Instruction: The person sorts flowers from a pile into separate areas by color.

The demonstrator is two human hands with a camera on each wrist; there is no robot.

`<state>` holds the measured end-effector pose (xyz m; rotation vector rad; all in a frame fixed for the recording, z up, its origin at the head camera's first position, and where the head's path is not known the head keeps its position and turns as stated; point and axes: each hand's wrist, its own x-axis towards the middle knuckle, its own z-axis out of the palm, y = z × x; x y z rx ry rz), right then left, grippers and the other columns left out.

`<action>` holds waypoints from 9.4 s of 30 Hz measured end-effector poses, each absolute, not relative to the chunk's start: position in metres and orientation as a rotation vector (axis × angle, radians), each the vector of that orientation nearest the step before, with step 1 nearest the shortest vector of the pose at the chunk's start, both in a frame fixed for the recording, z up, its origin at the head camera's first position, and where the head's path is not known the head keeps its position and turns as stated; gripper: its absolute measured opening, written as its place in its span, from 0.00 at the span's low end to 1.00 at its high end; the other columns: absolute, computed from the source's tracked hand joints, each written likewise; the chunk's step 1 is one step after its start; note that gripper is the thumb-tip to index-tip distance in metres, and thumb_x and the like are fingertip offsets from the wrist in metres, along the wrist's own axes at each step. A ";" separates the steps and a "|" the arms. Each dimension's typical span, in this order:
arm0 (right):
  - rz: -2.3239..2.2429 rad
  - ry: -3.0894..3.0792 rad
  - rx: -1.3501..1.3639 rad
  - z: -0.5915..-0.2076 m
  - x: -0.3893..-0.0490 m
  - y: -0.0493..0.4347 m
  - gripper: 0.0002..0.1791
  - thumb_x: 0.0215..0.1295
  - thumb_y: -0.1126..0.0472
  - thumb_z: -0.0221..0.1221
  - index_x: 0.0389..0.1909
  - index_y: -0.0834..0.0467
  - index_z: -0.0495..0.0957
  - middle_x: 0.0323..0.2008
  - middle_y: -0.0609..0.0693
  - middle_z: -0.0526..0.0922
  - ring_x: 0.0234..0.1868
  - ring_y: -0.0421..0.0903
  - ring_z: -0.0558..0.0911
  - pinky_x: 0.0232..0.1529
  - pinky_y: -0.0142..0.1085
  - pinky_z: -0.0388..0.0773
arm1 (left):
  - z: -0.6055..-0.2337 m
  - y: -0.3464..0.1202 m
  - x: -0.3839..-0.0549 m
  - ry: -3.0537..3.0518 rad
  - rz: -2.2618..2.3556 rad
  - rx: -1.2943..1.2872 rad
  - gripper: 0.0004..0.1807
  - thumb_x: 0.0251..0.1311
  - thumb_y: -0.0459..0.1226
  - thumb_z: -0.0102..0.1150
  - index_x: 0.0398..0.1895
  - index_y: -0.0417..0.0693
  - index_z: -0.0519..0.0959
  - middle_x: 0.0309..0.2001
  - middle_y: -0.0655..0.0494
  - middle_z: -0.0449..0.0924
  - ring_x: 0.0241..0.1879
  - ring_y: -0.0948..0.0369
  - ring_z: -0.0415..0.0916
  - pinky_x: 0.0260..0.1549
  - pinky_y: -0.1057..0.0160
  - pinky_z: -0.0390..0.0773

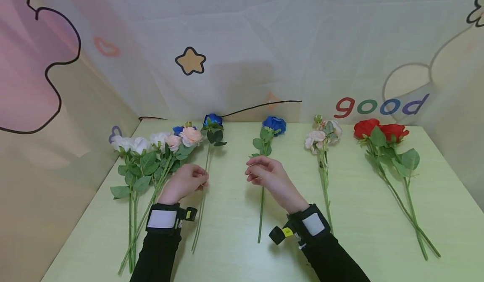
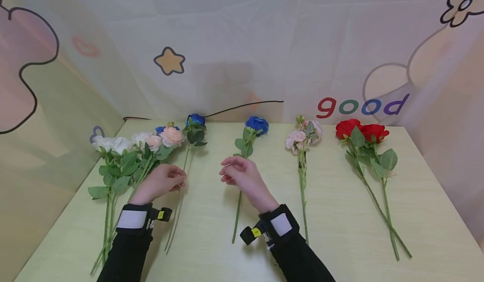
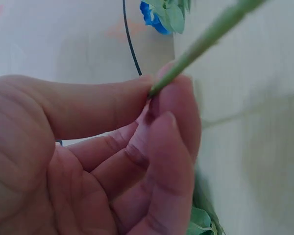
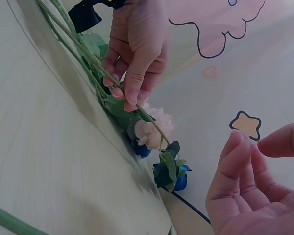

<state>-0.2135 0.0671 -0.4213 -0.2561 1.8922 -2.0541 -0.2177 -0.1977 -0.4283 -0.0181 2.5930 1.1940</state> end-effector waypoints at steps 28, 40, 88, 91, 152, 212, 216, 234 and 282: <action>-2.104 1.922 -0.242 -0.414 -0.217 0.090 0.13 0.76 0.63 0.51 0.54 0.66 0.72 0.37 0.46 0.82 0.38 0.40 0.81 0.46 0.30 0.81 | -0.412 -0.182 -0.211 2.560 1.336 0.118 0.09 0.70 0.33 0.57 0.44 0.34 0.81 0.36 0.43 0.86 0.30 0.62 0.82 0.37 0.57 0.85; -2.149 1.914 -0.213 -0.410 -0.218 0.105 0.11 0.75 0.65 0.51 0.53 0.65 0.72 0.36 0.45 0.83 0.37 0.39 0.81 0.45 0.28 0.80 | -0.411 -0.154 -0.209 2.480 1.369 0.199 0.08 0.68 0.34 0.60 0.39 0.36 0.81 0.32 0.46 0.86 0.31 0.52 0.84 0.39 0.54 0.86; -2.006 2.132 -0.146 -0.410 -0.213 0.163 0.13 0.78 0.58 0.52 0.55 0.62 0.72 0.38 0.41 0.82 0.40 0.38 0.81 0.48 0.27 0.81 | -0.444 -0.042 -0.214 2.519 1.340 0.138 0.10 0.66 0.37 0.64 0.33 0.36 0.84 0.21 0.51 0.84 0.19 0.62 0.79 0.19 0.69 0.71; -2.006 2.138 -0.150 -0.410 -0.213 0.163 0.14 0.78 0.58 0.52 0.55 0.63 0.71 0.38 0.41 0.81 0.40 0.38 0.81 0.48 0.27 0.81 | -0.446 -0.043 -0.216 2.532 1.349 0.124 0.11 0.67 0.37 0.62 0.33 0.37 0.83 0.21 0.51 0.83 0.20 0.61 0.80 0.20 0.69 0.71; -1.735 2.503 -0.223 -0.421 -0.216 0.154 0.14 0.74 0.66 0.52 0.54 0.70 0.74 0.43 0.66 0.84 0.36 0.41 0.84 0.41 0.25 0.81 | -0.436 -0.054 -0.211 2.703 0.956 0.164 0.21 0.67 0.46 0.62 0.20 0.42 0.85 0.13 0.58 0.75 0.16 0.63 0.66 0.18 0.67 0.60; -2.199 1.514 -0.017 -0.423 -0.199 -0.017 0.17 0.76 0.63 0.45 0.57 0.65 0.74 0.34 0.47 0.84 0.33 0.41 0.80 0.38 0.28 0.78 | -0.414 -0.243 -0.162 3.109 0.657 -0.016 0.10 0.67 0.36 0.58 0.42 0.37 0.81 0.34 0.45 0.85 0.27 0.57 0.79 0.24 0.61 0.74; -2.161 1.530 -0.014 -0.428 -0.194 -0.032 0.18 0.75 0.63 0.46 0.59 0.67 0.73 0.40 0.50 0.86 0.34 0.41 0.81 0.38 0.27 0.78 | -0.413 -0.263 -0.153 3.069 0.621 -0.081 0.13 0.66 0.37 0.59 0.46 0.34 0.80 0.35 0.43 0.84 0.27 0.56 0.78 0.23 0.60 0.74; -2.104 1.533 -0.061 -0.443 -0.181 -0.055 0.19 0.72 0.64 0.49 0.58 0.69 0.74 0.41 0.50 0.84 0.34 0.40 0.82 0.38 0.27 0.79 | -0.432 -0.296 -0.145 2.929 0.566 -0.160 0.12 0.66 0.38 0.58 0.41 0.34 0.77 0.32 0.45 0.83 0.26 0.57 0.75 0.23 0.62 0.70; -2.102 1.719 -0.157 -0.435 -0.189 0.020 0.14 0.75 0.62 0.50 0.54 0.65 0.74 0.38 0.47 0.84 0.38 0.43 0.82 0.47 0.33 0.80 | -0.428 -0.216 -0.166 2.676 1.492 0.039 0.14 0.75 0.35 0.50 0.54 0.33 0.76 0.44 0.39 0.80 0.36 0.53 0.81 0.37 0.62 0.83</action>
